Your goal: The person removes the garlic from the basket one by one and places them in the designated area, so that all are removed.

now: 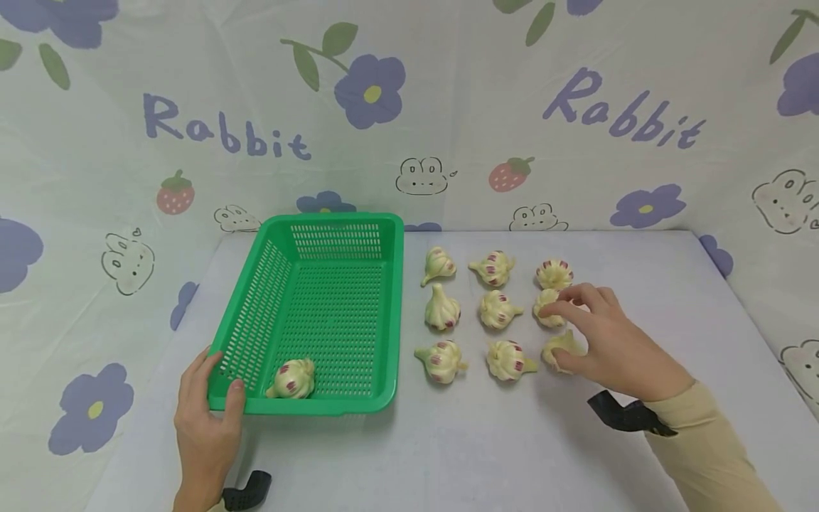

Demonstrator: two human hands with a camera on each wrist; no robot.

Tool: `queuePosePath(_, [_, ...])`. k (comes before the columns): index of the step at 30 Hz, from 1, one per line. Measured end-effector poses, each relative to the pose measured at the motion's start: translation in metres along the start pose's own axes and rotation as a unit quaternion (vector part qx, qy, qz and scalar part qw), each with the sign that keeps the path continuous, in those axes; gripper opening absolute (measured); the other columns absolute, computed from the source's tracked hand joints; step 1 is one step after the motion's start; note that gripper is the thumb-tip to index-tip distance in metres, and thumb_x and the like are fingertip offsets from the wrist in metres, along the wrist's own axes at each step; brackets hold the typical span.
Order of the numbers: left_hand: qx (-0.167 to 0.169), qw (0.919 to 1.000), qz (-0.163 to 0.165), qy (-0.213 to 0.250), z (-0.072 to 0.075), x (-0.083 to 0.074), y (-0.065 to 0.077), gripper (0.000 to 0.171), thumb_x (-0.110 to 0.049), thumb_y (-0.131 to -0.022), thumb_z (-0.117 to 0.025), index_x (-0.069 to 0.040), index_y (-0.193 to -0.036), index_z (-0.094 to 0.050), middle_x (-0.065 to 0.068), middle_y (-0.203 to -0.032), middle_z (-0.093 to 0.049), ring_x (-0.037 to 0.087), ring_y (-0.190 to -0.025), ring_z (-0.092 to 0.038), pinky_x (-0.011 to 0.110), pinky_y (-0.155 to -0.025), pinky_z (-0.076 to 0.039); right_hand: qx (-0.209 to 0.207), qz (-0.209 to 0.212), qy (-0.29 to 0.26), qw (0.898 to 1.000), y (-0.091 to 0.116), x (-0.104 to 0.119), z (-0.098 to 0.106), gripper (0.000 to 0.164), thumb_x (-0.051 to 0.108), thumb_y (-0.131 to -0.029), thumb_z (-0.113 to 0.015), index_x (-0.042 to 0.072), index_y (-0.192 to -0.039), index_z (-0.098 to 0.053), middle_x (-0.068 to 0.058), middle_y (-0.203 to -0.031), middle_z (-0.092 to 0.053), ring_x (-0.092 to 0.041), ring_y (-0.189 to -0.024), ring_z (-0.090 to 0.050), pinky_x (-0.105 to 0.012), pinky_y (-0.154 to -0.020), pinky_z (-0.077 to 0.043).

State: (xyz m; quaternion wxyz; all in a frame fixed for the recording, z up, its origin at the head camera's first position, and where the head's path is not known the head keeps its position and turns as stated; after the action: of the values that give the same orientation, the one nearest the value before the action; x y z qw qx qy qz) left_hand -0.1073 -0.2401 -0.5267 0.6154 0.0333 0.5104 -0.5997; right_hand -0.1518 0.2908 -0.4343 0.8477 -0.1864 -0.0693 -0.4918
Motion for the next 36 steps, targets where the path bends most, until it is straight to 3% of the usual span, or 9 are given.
queuePosePath(3, [0.0,1.0,0.002,-0.003,0.0,0.0,0.0,0.052,-0.008,-0.093,-0.07,-0.006,-0.144,-0.059,0.012,-0.153,-0.053,0.033,-0.139,-0.053,0.012,-0.112,-0.032,0.003,0.019,0.0,1.0,-0.01,0.012,0.001,0.052,0.009,-0.079,-0.086,0.019,-0.126,-0.067,-0.012,-0.131,-0.052,-0.033,-0.121,-0.042,-0.053,-0.084,-0.052])
queuePosePath(12, [-0.003,1.0,-0.002,0.001,0.0,0.001,0.0,0.053,-0.007,-0.092,-0.071,-0.006,-0.144,-0.059,0.012,-0.153,-0.053,0.032,-0.137,-0.054,0.009,-0.11,-0.031,0.006,0.143,0.009,0.99,-0.06,0.059,-0.006,0.051,0.01,-0.081,-0.081,0.02,-0.128,-0.065,-0.011,-0.139,-0.05,-0.028,-0.124,-0.048,-0.043,-0.083,-0.055])
queuePosePath(19, [-0.001,1.0,0.001,0.0,0.0,0.002,0.0,0.052,-0.009,-0.094,-0.07,-0.007,-0.144,-0.059,0.01,-0.154,-0.053,0.031,-0.138,-0.054,0.009,-0.111,-0.03,0.019,0.23,0.017,0.973,-0.098,0.101,-0.019,0.048,0.017,-0.082,-0.085,0.019,-0.127,-0.066,-0.011,-0.141,-0.052,-0.028,-0.125,-0.048,-0.042,-0.089,-0.056])
queuePosePath(28, [-0.001,1.0,0.001,0.004,0.0,0.004,0.001,0.052,-0.011,-0.094,-0.07,-0.007,-0.145,-0.059,0.011,-0.154,-0.053,0.031,-0.139,-0.053,0.009,-0.111,-0.03,0.051,0.308,0.043,0.949,-0.141,0.152,-0.041,0.045,0.018,-0.081,-0.083,0.02,-0.124,-0.07,-0.011,-0.139,-0.052,-0.028,-0.123,-0.049,-0.033,-0.086,-0.057])
queuePosePath(36, [0.0,1.0,0.0,0.005,0.0,0.003,0.001,0.051,-0.011,-0.094,-0.07,-0.006,-0.144,-0.059,0.012,-0.153,-0.053,0.033,-0.138,-0.053,0.009,-0.112,-0.03,0.098,0.359,0.029,0.928,-0.174,0.187,-0.064,0.046,0.017,-0.082,-0.08,0.023,-0.126,-0.069,-0.009,-0.139,-0.051,-0.025,-0.122,-0.046,-0.032,-0.096,-0.052])
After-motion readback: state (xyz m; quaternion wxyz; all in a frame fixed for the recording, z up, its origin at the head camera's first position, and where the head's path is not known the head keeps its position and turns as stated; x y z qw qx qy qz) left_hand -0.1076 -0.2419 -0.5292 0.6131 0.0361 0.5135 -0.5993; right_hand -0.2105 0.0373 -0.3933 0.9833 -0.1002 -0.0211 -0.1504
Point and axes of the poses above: each hand's wrist, its own y-axis away from the middle knuckle, its own z-axis out of the back of the hand, x = y × z, the point moved 1 cm from there along -y, towards the middle knuckle
